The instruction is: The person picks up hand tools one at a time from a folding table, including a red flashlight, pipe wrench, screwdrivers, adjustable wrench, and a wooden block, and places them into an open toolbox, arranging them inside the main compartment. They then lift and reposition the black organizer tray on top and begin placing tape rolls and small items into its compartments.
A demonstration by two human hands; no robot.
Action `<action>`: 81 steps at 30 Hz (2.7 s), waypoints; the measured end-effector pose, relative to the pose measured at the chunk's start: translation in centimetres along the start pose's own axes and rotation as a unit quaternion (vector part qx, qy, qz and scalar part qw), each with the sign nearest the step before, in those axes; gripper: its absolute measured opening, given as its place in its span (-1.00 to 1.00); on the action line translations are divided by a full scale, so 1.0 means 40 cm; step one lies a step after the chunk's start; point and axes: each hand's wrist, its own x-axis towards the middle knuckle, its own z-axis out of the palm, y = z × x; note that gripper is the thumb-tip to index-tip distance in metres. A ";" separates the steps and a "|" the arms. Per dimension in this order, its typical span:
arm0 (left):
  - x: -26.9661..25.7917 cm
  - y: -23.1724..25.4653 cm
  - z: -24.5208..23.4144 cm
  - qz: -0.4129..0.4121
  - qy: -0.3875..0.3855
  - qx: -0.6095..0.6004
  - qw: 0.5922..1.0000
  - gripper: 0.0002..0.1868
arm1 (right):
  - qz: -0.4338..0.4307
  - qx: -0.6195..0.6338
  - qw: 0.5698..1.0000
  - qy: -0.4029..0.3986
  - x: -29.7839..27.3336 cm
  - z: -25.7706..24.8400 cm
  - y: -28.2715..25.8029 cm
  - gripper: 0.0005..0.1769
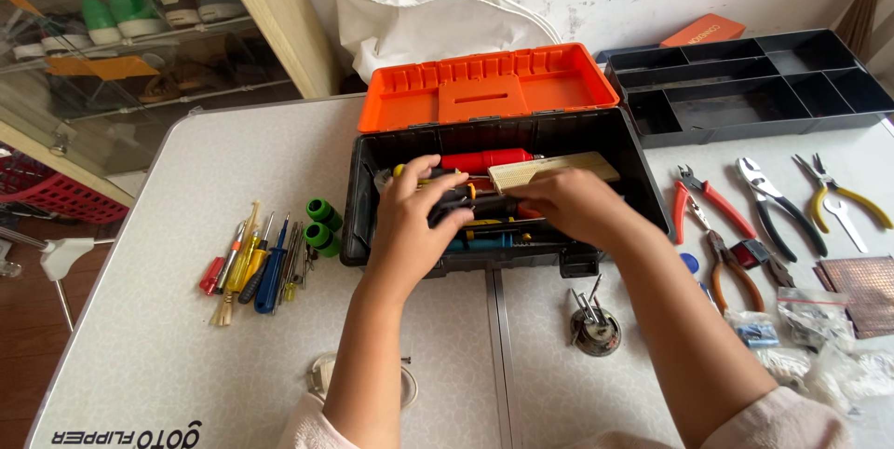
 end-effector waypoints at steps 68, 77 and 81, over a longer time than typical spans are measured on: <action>-0.305 -0.004 -0.387 -0.273 -0.013 -0.089 0.958 -0.77 | 0.064 0.048 0.992 -0.097 0.014 0.021 -0.034 -0.70; -0.289 0.020 -0.390 -0.372 -0.146 -0.030 0.916 -0.73 | 0.011 0.161 0.984 0.081 -0.054 -0.041 -0.194 -0.66; -0.306 0.009 -0.399 -0.386 -0.179 0.022 0.905 -0.70 | -0.046 0.255 0.964 0.060 -0.078 0.030 -0.319 -0.67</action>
